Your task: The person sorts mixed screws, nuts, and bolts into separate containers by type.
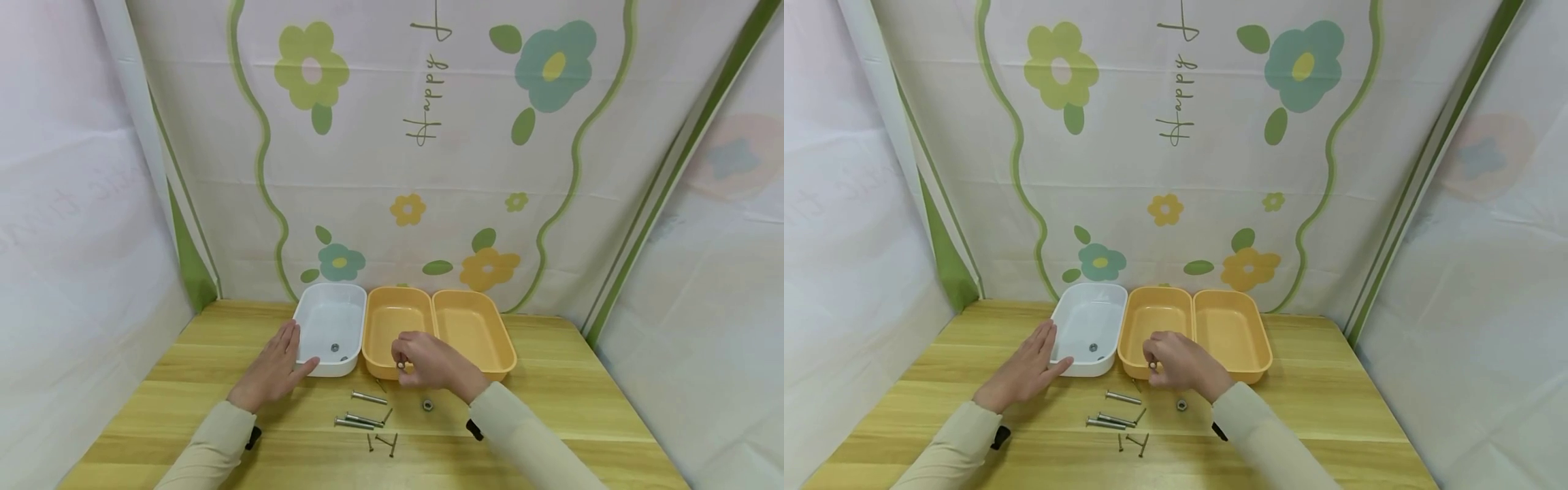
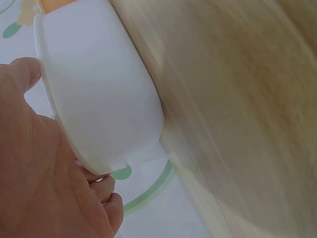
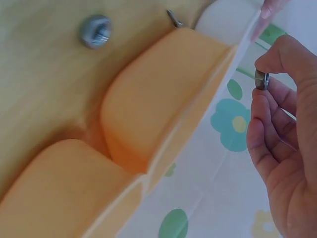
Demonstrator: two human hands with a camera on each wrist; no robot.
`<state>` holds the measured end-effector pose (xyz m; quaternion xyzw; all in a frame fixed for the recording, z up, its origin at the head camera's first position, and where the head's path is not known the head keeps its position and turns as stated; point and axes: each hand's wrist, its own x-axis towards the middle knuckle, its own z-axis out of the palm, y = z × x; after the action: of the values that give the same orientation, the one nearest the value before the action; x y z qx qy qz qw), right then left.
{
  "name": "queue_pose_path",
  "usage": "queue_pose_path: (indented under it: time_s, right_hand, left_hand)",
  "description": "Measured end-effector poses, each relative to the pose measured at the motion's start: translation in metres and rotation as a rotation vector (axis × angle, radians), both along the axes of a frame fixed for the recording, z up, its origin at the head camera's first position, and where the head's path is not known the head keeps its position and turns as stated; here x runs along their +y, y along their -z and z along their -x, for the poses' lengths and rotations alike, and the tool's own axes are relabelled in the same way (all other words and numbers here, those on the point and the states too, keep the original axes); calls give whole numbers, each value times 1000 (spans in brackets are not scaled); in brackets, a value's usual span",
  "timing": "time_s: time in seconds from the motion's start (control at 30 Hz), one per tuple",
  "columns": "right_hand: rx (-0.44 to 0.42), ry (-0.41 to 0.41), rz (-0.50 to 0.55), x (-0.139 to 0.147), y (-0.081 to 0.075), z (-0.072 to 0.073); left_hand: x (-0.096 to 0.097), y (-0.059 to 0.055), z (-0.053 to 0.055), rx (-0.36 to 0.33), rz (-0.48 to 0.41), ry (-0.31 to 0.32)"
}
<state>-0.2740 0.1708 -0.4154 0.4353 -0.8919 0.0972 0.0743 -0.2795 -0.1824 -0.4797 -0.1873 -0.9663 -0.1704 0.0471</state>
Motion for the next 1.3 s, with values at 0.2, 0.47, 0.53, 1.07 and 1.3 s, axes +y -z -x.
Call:
queue_pose_path:
  time_s: [0.2,0.47,0.53,1.07,1.3]
  right_hand:
    - [29,-9,25,-15,-9,14]
    - [58,2,34,-34,-15,29]
    - [69,8,27,-39,-15,31]
    - [76,73,4,-76,-10,43]
    - [110,86,46,-89,5,48]
  left_hand:
    - [0,0,0,5,-3,-2]
    - [0,-1,-1,-2,1,-6]
    - [0,-1,0,-6,-1,-4]
    - [0,-2,-3,13,-1,-6]
    - [-1,4,2,29,-28,7]
